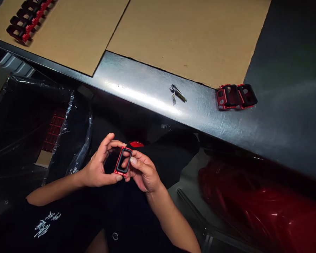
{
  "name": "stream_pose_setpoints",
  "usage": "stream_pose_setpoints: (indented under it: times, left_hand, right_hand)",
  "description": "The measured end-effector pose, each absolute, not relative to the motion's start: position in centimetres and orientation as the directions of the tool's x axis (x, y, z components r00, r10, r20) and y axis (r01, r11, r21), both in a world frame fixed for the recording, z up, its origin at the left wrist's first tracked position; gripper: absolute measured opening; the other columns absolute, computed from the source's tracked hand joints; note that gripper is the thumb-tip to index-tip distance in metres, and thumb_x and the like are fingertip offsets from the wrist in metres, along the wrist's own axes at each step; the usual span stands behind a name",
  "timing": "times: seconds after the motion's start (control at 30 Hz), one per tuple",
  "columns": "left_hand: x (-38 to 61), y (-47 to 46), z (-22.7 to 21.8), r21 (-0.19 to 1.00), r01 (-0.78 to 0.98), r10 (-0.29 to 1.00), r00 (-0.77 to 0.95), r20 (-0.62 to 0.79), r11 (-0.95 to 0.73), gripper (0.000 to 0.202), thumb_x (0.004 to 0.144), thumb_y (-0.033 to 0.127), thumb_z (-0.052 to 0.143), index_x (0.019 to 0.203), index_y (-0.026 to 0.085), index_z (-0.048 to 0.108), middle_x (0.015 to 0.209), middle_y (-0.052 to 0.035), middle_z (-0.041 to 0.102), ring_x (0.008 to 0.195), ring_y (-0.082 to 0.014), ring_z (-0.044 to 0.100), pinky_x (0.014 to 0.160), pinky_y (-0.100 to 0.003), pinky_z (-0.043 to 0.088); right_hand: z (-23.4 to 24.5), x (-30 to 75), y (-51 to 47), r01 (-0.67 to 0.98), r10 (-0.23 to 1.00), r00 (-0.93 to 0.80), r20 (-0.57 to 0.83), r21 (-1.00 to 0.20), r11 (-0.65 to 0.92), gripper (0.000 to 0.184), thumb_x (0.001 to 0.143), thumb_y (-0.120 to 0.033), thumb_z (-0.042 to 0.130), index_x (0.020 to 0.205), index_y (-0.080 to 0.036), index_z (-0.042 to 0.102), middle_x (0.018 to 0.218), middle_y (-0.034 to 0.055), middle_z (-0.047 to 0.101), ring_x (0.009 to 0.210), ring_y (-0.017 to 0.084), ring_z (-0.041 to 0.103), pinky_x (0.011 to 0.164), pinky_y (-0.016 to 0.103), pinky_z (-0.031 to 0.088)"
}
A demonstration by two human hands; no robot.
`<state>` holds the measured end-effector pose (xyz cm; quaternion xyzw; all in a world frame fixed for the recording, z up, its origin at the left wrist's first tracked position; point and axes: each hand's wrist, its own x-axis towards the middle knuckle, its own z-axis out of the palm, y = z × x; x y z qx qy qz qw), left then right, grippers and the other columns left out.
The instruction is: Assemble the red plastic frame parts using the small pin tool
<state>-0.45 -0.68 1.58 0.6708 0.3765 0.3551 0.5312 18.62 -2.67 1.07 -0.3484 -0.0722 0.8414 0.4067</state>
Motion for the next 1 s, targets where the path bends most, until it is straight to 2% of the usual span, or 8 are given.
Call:
stream_pose_setpoints:
  times: [0.13,0.23,0.33,0.43,0.57,0.83,0.9,1.0]
  left_hand:
    - [-0.5,-0.8,0.9,0.978,0.171,0.871,0.491,0.019,-0.117,0.096,0.078,0.026,0.081,0.160,0.029,0.030,0.141,-0.0141,0.058,0.129,-0.0295,0.060,0.111,-0.050,0.052]
    - [-0.5,-0.7,0.3,0.985,0.175,0.859,0.506,-0.078,-0.013,0.082,0.078,0.025,0.079,0.153,0.027,0.045,0.144,-0.0140,0.057,0.130,-0.0299,0.060,0.109,-0.049,0.054]
    - [-0.6,-0.6,-0.1,0.960,0.008,0.790,0.566,-0.236,0.281,0.073,0.083,0.037,0.077,0.150,0.024,0.050,0.140,-0.0157,0.061,0.121,-0.0295,0.067,0.095,-0.044,0.061]
    - [-0.6,-0.3,-0.3,0.870,-0.115,0.728,0.605,-0.321,0.479,0.073,0.083,0.051,0.078,0.146,0.024,0.054,0.129,-0.0145,0.069,0.114,-0.0298,0.071,0.091,-0.042,0.061]
    - [-0.3,-0.2,-0.5,0.841,-0.136,0.754,0.534,-0.383,0.523,0.077,0.078,0.044,0.086,0.146,0.025,0.055,0.131,-0.0146,0.069,0.119,-0.0292,0.069,0.096,-0.041,0.058]
    - [-0.6,0.1,-1.6,0.849,-0.294,0.839,0.471,-0.271,0.439,0.067,0.079,0.034,0.086,0.140,0.024,0.060,0.137,-0.0167,0.068,0.119,-0.0281,0.072,0.102,-0.043,0.060]
    - [-0.8,0.5,-1.1,0.891,-0.306,0.872,0.458,-0.170,0.335,0.073,0.078,0.029,0.086,0.145,0.027,0.056,0.144,-0.0173,0.064,0.123,-0.0289,0.070,0.102,-0.043,0.061]
    - [-0.7,1.0,-0.1,0.942,-0.284,0.896,0.442,-0.036,0.178,0.079,0.079,0.026,0.085,0.150,0.029,0.050,0.150,-0.0185,0.057,0.130,-0.0314,0.066,0.105,-0.046,0.060]
  right_hand:
    - [1.1,18.7,-2.6,-0.593,0.763,-0.335,-0.553,-0.505,-0.627,0.032,0.078,-0.043,0.086,0.094,-0.018,0.073,0.061,-0.0028,0.065,0.042,0.009,0.055,0.041,0.019,0.050]
    - [1.7,18.8,-2.7,-0.422,0.839,-0.193,-0.509,-0.729,-0.539,0.027,0.082,-0.044,0.083,0.090,-0.019,0.074,0.064,-0.0018,0.067,0.046,0.010,0.058,0.043,0.021,0.051]
    - [2.3,19.0,-2.7,-0.034,0.975,-0.055,-0.217,-0.975,-0.219,0.010,0.088,-0.030,0.077,0.094,-0.023,0.080,0.081,0.0035,0.075,0.066,0.017,0.071,0.059,0.029,0.060]
    - [2.6,19.1,-2.5,0.309,0.980,-0.116,0.163,-0.932,0.192,0.014,0.091,-0.016,0.072,0.095,-0.026,0.081,0.089,0.0052,0.078,0.078,0.019,0.073,0.070,0.032,0.062]
    - [2.0,18.8,-2.5,0.515,0.911,-0.216,0.351,-0.752,0.411,0.016,0.091,-0.012,0.071,0.096,-0.024,0.080,0.088,0.0059,0.078,0.072,0.018,0.070,0.064,0.029,0.059]
    - [4.0,22.2,1.1,0.536,0.913,-0.223,0.342,-0.739,0.408,0.027,0.092,-0.015,0.064,0.114,-0.027,0.075,0.100,0.0050,0.078,0.087,0.020,0.074,0.079,0.035,0.061]
    - [4.9,24.4,4.1,0.739,0.907,0.044,0.419,-0.625,0.253,0.025,0.091,-0.027,0.070,0.115,-0.026,0.076,0.102,0.0078,0.077,0.088,0.023,0.072,0.084,0.041,0.060]
    - [5.3,26.9,8.5,0.868,0.889,0.316,0.331,-0.480,-0.130,0.061,0.078,-0.049,0.084,0.127,-0.016,0.073,0.117,0.0176,0.070,0.095,0.031,0.068,0.092,0.053,0.055]
